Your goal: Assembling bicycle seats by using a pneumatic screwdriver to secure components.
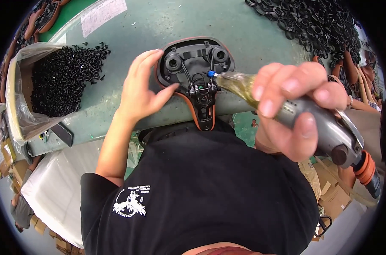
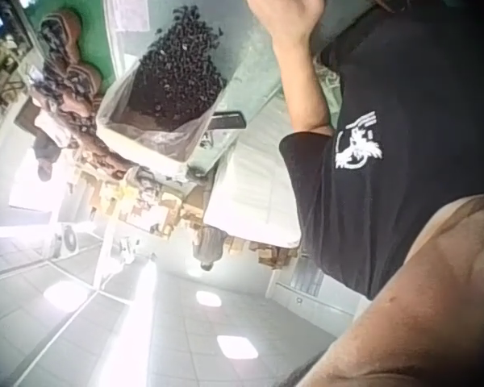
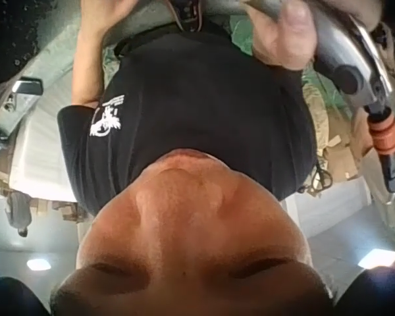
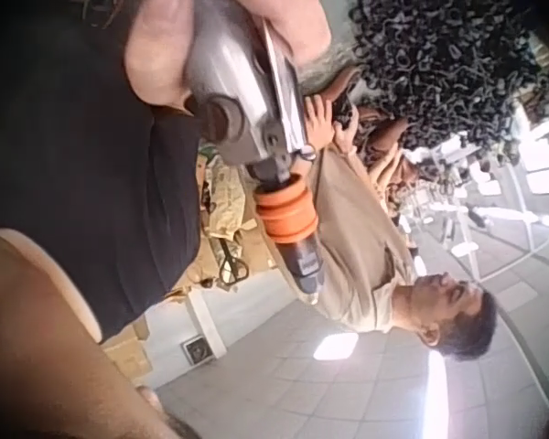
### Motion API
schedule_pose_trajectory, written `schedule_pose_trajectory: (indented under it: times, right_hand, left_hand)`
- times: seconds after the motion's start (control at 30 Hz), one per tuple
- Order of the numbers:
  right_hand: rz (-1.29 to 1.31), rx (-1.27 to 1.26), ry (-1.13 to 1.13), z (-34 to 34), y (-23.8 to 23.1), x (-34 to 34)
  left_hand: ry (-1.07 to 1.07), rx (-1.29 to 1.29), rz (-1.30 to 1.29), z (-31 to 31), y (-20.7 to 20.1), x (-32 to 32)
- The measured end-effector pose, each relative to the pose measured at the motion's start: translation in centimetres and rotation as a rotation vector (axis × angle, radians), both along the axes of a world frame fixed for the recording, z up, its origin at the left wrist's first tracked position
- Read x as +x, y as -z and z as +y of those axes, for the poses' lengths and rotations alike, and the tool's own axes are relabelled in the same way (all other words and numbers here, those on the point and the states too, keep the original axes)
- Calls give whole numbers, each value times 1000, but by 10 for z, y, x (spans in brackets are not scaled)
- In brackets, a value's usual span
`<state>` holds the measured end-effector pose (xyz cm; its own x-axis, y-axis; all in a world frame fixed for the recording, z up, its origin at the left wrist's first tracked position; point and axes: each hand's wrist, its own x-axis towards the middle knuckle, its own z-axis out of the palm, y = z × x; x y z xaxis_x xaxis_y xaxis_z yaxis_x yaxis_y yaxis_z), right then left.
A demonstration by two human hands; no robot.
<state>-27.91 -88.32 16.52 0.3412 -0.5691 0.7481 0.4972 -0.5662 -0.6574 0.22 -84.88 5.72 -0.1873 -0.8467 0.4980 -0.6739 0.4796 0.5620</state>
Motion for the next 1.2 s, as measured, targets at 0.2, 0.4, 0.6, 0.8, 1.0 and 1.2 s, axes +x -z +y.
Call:
schedule_pose_trajectory:
  times: [0.2, 0.4, 0.6, 0.8, 1.0, 1.2]
  right_hand:
    - [26, -14, -58, -6, 13, 28]
    - [106, 47, -7, -7, 10, 48]
    - [165, 75, 3, -2, 14, 68]
    - [384, 8, 27, 1, 19, 90]
    - [412, -79, -33, -12, 46, 97]
    - [499, -89, 32, -21, 44, 111]
  left_hand:
    - [75, -23, 139, -29, 29, -9]
    - [-15, 83, 251, -23, 24, -16]
    - [81, 90, 280, -31, 41, -2]
    - [44, 127, 458, -26, 56, 0]
    - [150, 92, 535, -28, 64, 2]
    - [170, 95, 610, -28, 70, 3]
